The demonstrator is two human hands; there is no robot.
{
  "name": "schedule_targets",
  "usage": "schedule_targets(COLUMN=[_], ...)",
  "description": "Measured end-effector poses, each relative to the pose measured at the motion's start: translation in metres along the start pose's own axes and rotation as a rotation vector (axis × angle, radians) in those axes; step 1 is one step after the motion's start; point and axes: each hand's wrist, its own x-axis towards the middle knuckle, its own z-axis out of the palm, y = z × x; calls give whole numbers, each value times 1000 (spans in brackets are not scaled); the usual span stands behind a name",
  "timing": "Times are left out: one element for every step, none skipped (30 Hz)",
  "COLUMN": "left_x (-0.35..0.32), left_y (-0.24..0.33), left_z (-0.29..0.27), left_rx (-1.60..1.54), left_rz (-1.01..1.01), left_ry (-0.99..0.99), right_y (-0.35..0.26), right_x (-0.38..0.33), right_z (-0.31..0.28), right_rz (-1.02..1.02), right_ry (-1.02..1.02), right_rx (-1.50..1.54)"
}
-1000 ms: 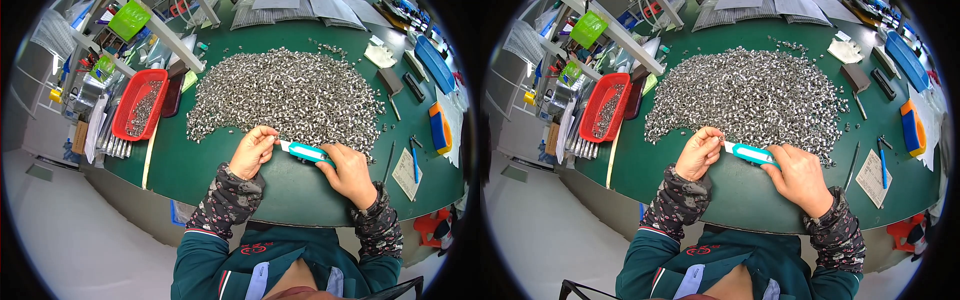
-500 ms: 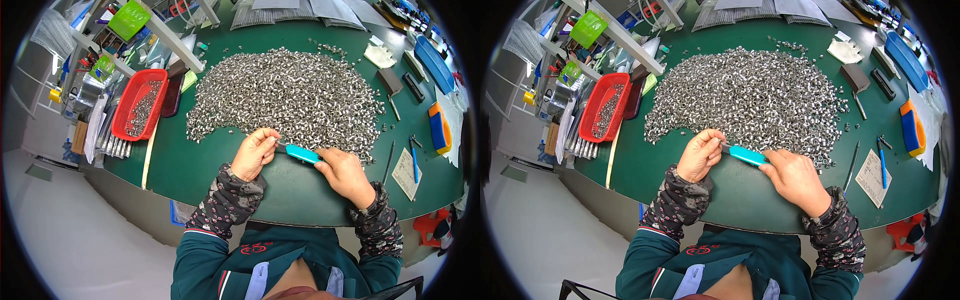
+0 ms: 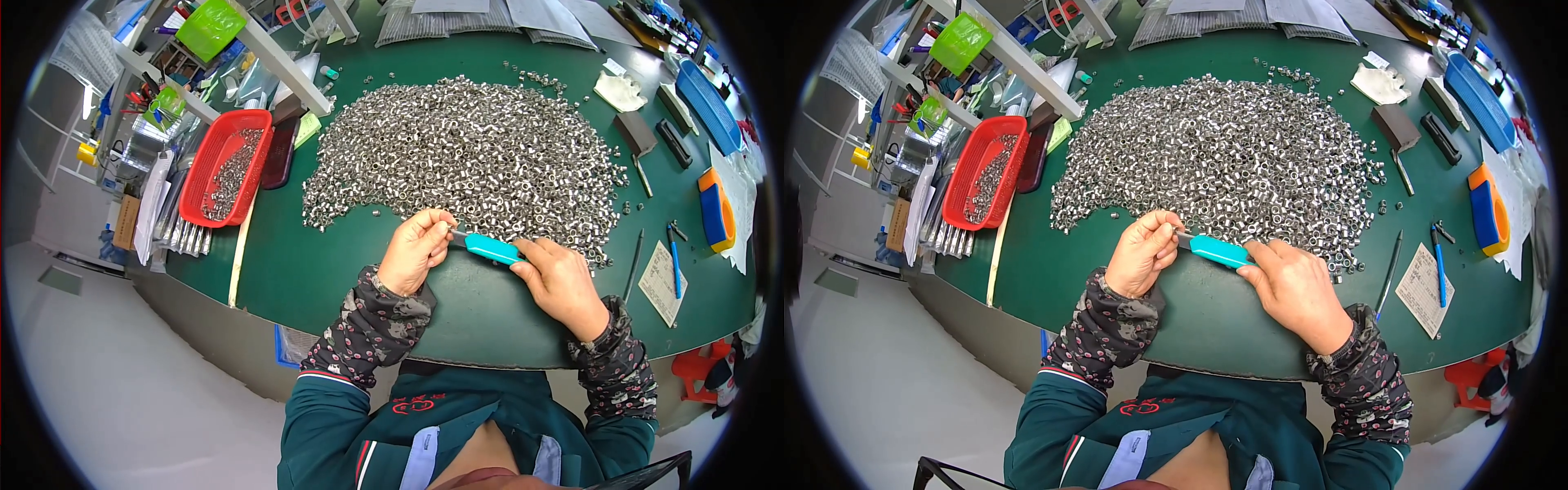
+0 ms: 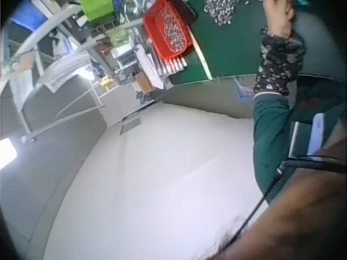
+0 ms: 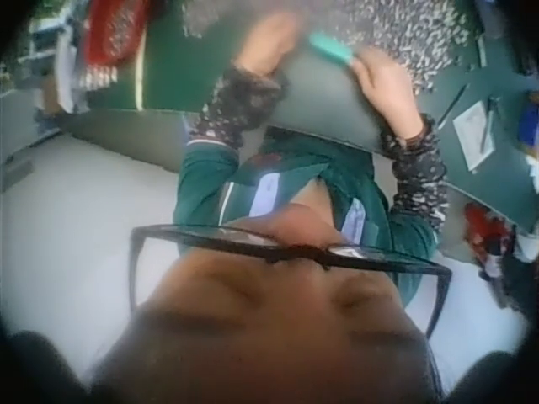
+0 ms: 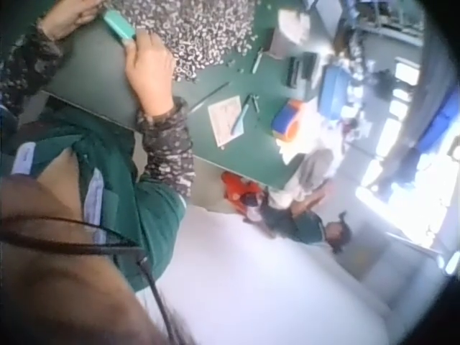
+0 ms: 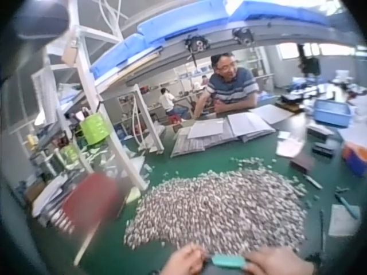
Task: Cleaning small metal components using a handheld scraper tool at a manufacturing workstation.
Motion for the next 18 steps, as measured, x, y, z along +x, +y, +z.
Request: schedule_targets(left_x=[0, 0, 0, 0, 1, 0, 0, 0, 0, 0, 0, 0, 0, 0, 0, 1, 1, 1], left_y=[1, 1, 1, 1, 1, 3, 3, 4, 4, 4, 4, 4, 4, 4, 5, 5, 5, 6], left_z=[0, 0, -1, -1, -1, 0, 0, -1, -2, -2, -2, -2, -2, -2, -2, -2, -2, -2], left_rx=[7, 6, 8, 10, 8, 15, 22, 22, 25, 29, 28, 34, 41, 41, 49, 57, 57, 58], left_rz=[-9, -9, -18, -27, -28, -38, -49, -49, -53, -58, -58, -63, -68, -69, -72, -76, -76, -82], left_ry=[3, 3, -6, -15, -16, -16, -15, -14, -18, -22, -22, -17, -13, -13, -13, -14, -14, -18], right_y=[0, 0, 1, 2, 3, 2, 1, 0, 0, 0, 1, 0, 0, 0, 0, 1, 2, 2], right_x=[0, 0, 0, 0, 0, 0, 0, 0, 0, 1, 1, 1, 2, 2, 2, 2, 2, 2], right_z=[0, 1, 1, 2, 3, 3, 2, 2, 2, 2, 2, 2, 1, 1, 1, 1, 1, 1], right_rz=[-13, -26, -26, -36, -45, -47, -47, -48, -48, -61, -73, -73, -86, -99, -99, -115, -132, -132], right_ry=[14, 29, 28, 41, 54, 53, 63, 73, 72, 85, 98, 97, 107, 116, 116, 131, 146, 145], right_rx=[-10, -21, -22, -38, -55, -54, -71, -89, -89, -103, -118, -118, -134, -150, -150, -164, -178, -178])
